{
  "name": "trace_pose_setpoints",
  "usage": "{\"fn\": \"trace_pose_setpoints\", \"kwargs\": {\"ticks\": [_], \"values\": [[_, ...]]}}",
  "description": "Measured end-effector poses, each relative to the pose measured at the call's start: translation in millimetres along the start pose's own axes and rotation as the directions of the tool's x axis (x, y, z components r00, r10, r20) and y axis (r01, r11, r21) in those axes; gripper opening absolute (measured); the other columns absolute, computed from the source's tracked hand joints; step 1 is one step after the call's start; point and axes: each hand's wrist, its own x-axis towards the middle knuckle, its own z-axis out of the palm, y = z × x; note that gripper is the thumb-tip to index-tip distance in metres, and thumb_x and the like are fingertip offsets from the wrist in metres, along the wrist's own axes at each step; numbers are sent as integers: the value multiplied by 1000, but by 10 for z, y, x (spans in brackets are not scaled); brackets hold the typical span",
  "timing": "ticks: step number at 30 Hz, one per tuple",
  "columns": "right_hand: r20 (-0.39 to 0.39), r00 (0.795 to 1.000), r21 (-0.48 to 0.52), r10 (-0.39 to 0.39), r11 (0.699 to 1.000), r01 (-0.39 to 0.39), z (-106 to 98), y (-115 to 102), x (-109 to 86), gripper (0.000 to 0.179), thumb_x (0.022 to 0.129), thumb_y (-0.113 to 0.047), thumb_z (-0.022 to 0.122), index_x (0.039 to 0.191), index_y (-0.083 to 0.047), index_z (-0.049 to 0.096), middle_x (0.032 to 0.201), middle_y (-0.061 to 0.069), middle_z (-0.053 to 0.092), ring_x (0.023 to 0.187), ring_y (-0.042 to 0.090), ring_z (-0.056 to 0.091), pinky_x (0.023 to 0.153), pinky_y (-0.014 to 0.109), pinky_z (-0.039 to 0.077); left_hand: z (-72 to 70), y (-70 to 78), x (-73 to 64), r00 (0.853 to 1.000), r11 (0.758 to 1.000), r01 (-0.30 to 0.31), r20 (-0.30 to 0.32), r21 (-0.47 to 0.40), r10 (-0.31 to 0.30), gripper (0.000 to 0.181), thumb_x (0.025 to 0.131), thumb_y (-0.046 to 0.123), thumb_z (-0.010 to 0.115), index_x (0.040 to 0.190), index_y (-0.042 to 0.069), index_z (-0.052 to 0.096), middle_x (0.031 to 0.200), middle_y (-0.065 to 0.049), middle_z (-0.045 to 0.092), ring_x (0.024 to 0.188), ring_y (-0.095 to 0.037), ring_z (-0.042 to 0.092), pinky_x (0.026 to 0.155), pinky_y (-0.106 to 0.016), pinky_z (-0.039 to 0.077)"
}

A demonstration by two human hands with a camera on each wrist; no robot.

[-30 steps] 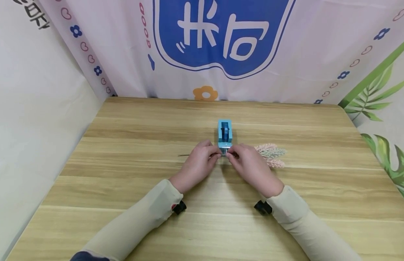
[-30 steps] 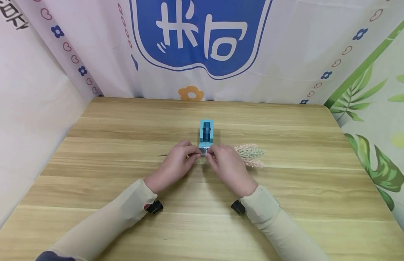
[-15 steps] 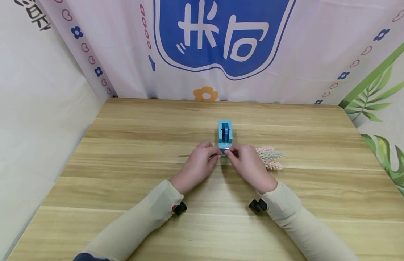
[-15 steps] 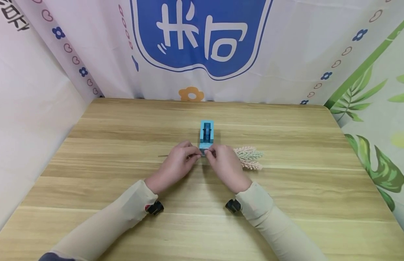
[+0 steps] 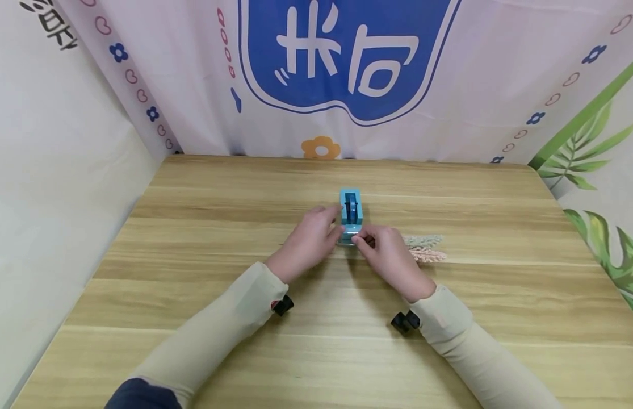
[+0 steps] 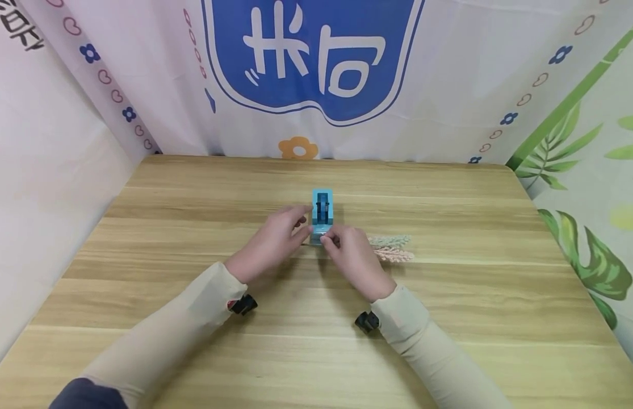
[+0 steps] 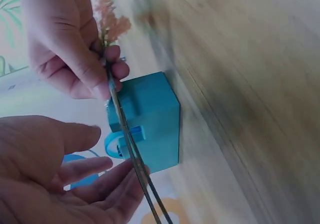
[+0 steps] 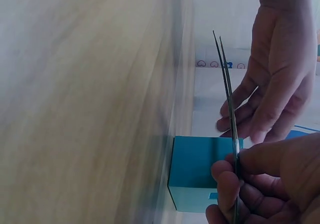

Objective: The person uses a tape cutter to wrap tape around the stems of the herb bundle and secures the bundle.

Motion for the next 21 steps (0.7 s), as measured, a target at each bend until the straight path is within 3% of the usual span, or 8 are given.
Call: {"fn": "trace_pose_setpoints", "kwargs": {"ticks": [3,5,9,12,14,21], "values": [[-8,1000,1,-7,1000,7,2,7,0,22,104,-17,66,89,-3,73,70,2,60,61,12,47,58,25,40,4,-1,66,998,1000,-8,58,8,8,46,107,21,62,149,2,55,146,-15,64,131,-24,63,110,-42,54],[-11,1000,0,-11,1000,11,5,11,-2,21,104,-17,66,90,-3,73,71,2,61,61,12,47,58,25,40,15,-3,99,997,1000,-11,81,10,10,46,107,21,61,148,2,56,146,-15,64,127,-22,64,109,-40,55],[-17,1000,-9,-23,1000,23,7,12,-5,19,103,-15,66,91,-2,73,73,3,63,62,12,48,58,25,41,14,4,129,995,1000,-10,100,7,10,44,107,21,62,147,3,58,144,-15,66,98,-19,66,84,-29,58],[-14,1000,-19,-26,999,26,2,11,-8,18,103,-14,67,91,-2,73,75,4,65,63,12,50,59,26,43,3,17,142,993,1000,-1,117,-8,2,44,107,20,62,147,2,58,145,-16,65,78,-19,58,65,-24,47],[-10,1000,-21,-26,999,26,0,10,-11,17,103,-14,67,92,-2,73,75,4,66,63,12,50,59,26,43,-7,30,148,991,1000,10,130,-9,-9,44,107,20,62,147,3,58,146,-16,64,77,-18,58,62,-23,45],[-4,999,-34,-41,999,41,-1,7,-18,17,103,-13,66,91,-2,71,75,4,64,63,12,50,59,26,43,-27,56,164,987,999,33,158,12,-34,44,107,20,62,148,3,58,150,-14,61,107,-20,64,89,-32,54]]}}
